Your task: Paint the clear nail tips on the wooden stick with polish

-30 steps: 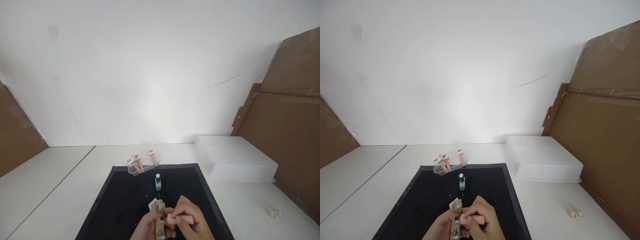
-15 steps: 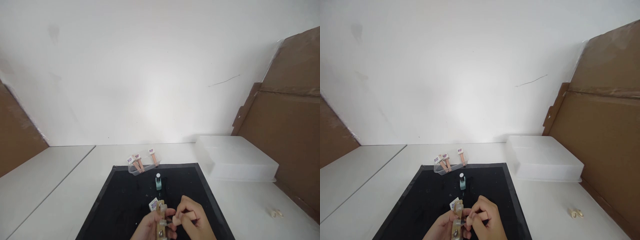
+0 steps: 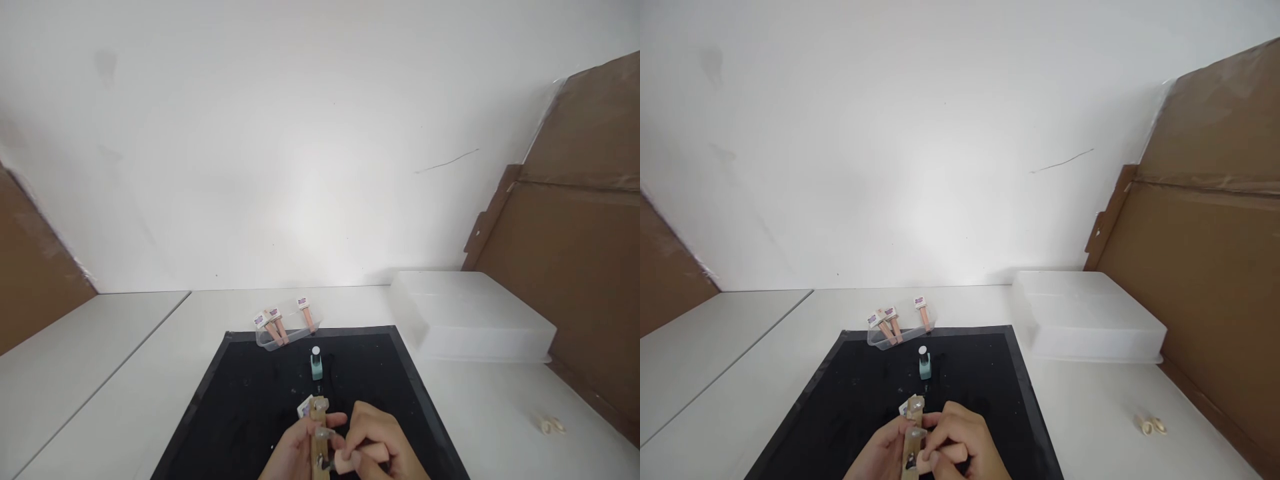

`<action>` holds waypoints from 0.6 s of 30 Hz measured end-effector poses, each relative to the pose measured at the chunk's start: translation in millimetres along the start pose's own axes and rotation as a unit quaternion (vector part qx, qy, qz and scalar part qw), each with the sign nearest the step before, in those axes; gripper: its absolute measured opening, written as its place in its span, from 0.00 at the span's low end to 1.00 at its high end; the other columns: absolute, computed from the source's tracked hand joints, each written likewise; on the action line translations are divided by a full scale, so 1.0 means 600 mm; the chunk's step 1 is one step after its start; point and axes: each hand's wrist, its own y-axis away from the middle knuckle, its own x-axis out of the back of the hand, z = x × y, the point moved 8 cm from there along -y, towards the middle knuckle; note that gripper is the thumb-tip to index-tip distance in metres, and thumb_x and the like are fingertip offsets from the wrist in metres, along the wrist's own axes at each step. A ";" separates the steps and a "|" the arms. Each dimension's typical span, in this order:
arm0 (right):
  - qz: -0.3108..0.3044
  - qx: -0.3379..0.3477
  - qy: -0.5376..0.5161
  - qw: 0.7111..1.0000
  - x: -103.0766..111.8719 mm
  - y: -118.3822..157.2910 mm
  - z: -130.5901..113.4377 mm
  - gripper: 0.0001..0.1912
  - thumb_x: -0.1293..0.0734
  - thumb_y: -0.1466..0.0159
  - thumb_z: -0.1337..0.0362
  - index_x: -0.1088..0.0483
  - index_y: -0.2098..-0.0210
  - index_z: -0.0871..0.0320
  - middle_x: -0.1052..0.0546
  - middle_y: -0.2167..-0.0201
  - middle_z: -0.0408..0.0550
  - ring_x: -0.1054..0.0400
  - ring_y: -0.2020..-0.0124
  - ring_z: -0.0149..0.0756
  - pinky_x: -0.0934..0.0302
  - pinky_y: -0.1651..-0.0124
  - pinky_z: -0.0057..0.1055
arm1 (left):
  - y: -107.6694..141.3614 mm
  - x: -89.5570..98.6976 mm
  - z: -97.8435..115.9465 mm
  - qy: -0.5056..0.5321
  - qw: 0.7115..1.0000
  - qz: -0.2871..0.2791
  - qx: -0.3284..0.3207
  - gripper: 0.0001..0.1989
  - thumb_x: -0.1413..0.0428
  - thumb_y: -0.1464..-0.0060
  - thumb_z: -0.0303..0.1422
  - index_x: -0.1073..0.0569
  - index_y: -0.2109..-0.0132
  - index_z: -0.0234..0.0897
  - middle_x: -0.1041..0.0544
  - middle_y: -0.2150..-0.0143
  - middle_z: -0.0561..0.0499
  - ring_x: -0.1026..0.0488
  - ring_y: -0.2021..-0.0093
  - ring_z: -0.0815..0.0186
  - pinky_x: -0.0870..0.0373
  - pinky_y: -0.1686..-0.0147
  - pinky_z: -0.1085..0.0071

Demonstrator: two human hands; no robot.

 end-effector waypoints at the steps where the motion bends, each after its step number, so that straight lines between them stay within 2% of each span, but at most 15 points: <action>1: -0.007 -0.001 0.001 1.000 -0.003 0.000 0.000 0.09 0.37 0.47 0.74 0.28 0.78 0.57 0.34 0.79 0.43 0.38 0.76 0.33 0.42 0.71 0.28 | -0.002 0.001 0.000 0.002 1.000 -0.006 -0.005 0.16 0.50 0.54 0.34 0.33 0.56 0.33 0.27 0.76 0.52 0.31 0.74 0.68 0.39 0.67 0.72; 6: -0.043 0.008 0.012 0.999 -0.014 -0.001 -0.001 0.12 0.39 0.51 0.77 0.27 0.77 0.57 0.32 0.77 0.44 0.36 0.75 0.33 0.40 0.70 0.27 | -0.009 0.001 -0.002 -0.002 0.999 -0.031 -0.018 0.18 0.49 0.54 0.36 0.33 0.55 0.34 0.30 0.79 0.54 0.32 0.76 0.67 0.39 0.69 0.71; 12: -0.028 -0.008 0.037 0.999 -0.014 0.000 0.012 0.13 0.41 0.53 0.80 0.29 0.80 0.58 0.33 0.78 0.43 0.36 0.77 0.31 0.42 0.73 0.25 | -0.008 0.003 -0.004 -0.008 0.999 -0.032 -0.007 0.20 0.49 0.55 0.36 0.35 0.53 0.33 0.28 0.78 0.53 0.31 0.75 0.65 0.38 0.69 0.69; 18: -0.007 -0.010 0.052 0.999 -0.009 0.002 0.015 0.13 0.41 0.54 0.80 0.30 0.81 0.57 0.34 0.79 0.42 0.37 0.78 0.31 0.42 0.73 0.25 | -0.008 0.004 -0.003 -0.003 0.999 -0.032 -0.009 0.23 0.49 0.55 0.36 0.36 0.51 0.34 0.25 0.72 0.50 0.28 0.68 0.62 0.37 0.64 0.67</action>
